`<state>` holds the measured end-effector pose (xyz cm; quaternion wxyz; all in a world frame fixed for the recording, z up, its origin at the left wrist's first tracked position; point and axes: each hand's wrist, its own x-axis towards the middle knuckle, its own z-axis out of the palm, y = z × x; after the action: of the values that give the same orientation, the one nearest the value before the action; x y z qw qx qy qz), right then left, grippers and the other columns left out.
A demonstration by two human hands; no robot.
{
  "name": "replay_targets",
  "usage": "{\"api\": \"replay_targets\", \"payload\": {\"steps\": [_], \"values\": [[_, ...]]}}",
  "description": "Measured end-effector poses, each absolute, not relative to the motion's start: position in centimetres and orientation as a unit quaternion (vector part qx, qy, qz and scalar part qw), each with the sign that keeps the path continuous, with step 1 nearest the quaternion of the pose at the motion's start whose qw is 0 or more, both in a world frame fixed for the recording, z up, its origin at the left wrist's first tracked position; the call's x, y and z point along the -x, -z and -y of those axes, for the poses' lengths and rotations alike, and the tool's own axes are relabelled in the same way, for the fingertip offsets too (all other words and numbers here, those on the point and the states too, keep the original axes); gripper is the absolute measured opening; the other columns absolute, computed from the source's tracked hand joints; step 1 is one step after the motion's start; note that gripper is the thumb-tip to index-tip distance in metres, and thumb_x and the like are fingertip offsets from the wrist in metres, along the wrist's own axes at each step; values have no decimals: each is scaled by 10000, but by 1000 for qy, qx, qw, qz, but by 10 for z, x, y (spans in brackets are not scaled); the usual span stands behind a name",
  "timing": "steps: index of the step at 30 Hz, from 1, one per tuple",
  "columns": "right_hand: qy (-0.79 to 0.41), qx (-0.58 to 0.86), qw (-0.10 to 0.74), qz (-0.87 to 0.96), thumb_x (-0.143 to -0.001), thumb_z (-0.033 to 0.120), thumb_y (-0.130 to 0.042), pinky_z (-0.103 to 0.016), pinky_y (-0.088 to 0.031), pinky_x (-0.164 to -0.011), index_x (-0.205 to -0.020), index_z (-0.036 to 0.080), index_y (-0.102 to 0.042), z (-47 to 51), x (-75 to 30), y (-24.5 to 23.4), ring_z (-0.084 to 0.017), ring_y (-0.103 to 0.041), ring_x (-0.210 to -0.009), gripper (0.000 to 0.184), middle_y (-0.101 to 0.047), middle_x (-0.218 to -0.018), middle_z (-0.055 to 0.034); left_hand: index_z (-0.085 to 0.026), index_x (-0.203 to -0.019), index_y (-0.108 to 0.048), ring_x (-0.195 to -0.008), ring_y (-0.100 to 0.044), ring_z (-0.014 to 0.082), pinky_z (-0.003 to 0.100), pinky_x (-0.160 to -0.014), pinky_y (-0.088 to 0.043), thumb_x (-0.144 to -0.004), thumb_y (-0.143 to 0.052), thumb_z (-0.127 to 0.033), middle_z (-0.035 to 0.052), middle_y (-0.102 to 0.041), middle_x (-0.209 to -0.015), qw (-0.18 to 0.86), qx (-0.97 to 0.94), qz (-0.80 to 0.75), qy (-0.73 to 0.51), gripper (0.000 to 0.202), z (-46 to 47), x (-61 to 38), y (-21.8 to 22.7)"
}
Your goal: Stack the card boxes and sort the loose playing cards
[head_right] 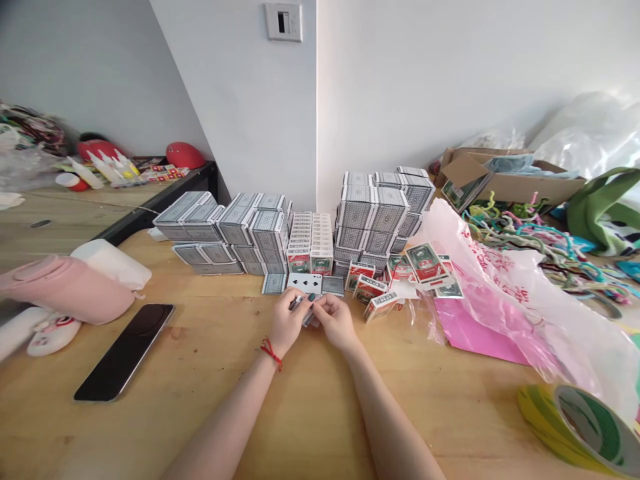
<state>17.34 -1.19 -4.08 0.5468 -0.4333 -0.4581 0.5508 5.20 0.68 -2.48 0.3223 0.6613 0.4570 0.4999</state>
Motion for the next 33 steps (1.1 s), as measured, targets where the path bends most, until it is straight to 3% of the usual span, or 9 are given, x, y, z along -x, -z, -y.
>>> {"api": "replay_targets", "payload": {"steps": [9,16,21,26,33], "values": [[-531,449,540,474,-716,449,-608,-227,-386,-456,-670,177,-493,17,-164,34,-90,-458,-451,298,-507,-533,32,-172,-528,-455,-597,-455,113,229,-585,-354,-780,-514,-309,-16,-463,-581,315,-618,-507,-511,293,-10,-51,27],[-519,456,545,475,-713,447,-609,-221,-399,-469,-649,176,-478,18,-159,34,-84,-454,-466,308,-489,-543,33,-175,-587,-525,-648,-512,132,240,-617,-376,-840,-404,-295,22,-551,-640,269,-637,-518,-504,305,-12,-49,30],[-508,491,535,464,-724,465,-581,-241,-425,-446,-635,204,-433,18,-157,39,-113,-487,-444,313,-492,-509,36,-187,-524,-421,-568,-457,125,241,-559,-345,-847,-381,-292,11,-480,-565,214,-672,-519,-484,342,-10,-54,32],[-469,507,502,520,-778,468,-484,-226,-334,-389,-587,217,-383,20,-157,39,-105,-411,-386,331,-414,-447,53,-190,-485,-341,-512,-396,110,245,-515,-295,-845,-385,-285,-5,-413,-527,178,-696,-513,-469,375,-6,-57,31],[-376,518,488,593,-806,338,-433,-221,-276,-461,-552,206,-334,21,-159,37,-98,-327,-481,303,-344,-509,45,-192,-486,-330,-517,-406,113,244,-525,-301,-845,-382,-272,-7,-410,-528,187,-701,-515,-457,372,-8,-56,32]]}}
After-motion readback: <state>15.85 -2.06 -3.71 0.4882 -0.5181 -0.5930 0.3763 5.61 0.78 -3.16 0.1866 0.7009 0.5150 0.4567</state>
